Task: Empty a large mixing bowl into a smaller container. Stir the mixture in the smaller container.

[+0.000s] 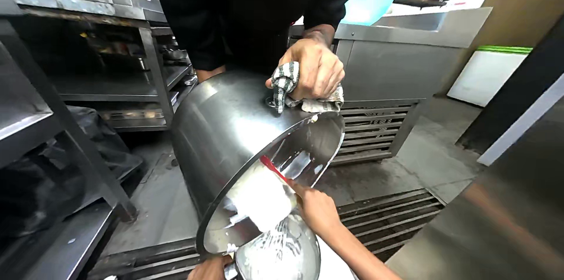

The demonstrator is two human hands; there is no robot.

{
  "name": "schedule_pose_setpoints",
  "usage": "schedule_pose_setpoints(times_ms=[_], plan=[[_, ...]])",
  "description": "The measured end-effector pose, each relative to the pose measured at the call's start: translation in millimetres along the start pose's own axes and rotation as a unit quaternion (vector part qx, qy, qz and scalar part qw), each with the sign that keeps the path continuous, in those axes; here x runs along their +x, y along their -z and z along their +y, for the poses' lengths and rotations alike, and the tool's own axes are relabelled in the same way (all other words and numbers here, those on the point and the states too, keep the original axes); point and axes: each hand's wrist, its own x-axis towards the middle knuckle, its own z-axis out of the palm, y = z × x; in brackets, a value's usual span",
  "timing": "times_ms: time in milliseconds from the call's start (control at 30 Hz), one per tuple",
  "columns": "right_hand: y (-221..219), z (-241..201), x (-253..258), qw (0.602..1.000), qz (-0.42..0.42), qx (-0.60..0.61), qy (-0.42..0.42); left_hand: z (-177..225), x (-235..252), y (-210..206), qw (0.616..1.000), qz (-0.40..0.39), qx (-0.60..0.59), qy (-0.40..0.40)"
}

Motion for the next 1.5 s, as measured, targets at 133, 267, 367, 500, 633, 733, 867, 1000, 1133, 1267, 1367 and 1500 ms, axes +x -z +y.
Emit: schedule_pose_setpoints(times_ms=[133,267,367,500,633,733,867,1000,1133,1267,1367,1500], plan=[[-10,25,-21,0.991,0.129,0.027,-0.034,4,3,9,0.997,-0.053,0.005,0.058],[-31,17,-28,0.995,0.097,0.003,-0.008,4,6,14,0.994,-0.068,0.029,0.079],[-15,4,-13,0.97,0.228,-0.038,0.08,5,7,18,0.997,-0.029,0.03,0.072],[48,-34,26,0.961,0.201,-0.145,0.126,3,5,22,0.997,0.01,0.021,0.075],[62,-76,47,0.953,0.124,-0.221,0.165,6,6,21,0.995,0.009,0.028,0.092],[63,-84,49,0.939,0.102,-0.258,0.202,6,7,21,0.994,-0.009,0.03,0.104],[73,-67,22,0.916,0.114,-0.304,0.235,1,3,17,0.996,0.006,0.011,0.089],[85,-36,-15,0.889,0.092,-0.353,0.277,0,-2,15,0.997,0.022,-0.006,0.072],[84,-5,-64,0.864,0.114,-0.38,0.309,-1,-1,11,0.998,0.027,-0.001,0.064],[83,10,-101,0.864,0.145,-0.382,0.294,1,-1,9,0.998,0.025,-0.001,0.054],[76,19,-108,0.876,0.149,-0.37,0.272,3,-2,7,0.999,0.015,0.01,0.05],[84,20,-98,0.896,0.206,-0.307,0.247,5,-1,9,0.998,-0.016,0.026,0.057]])
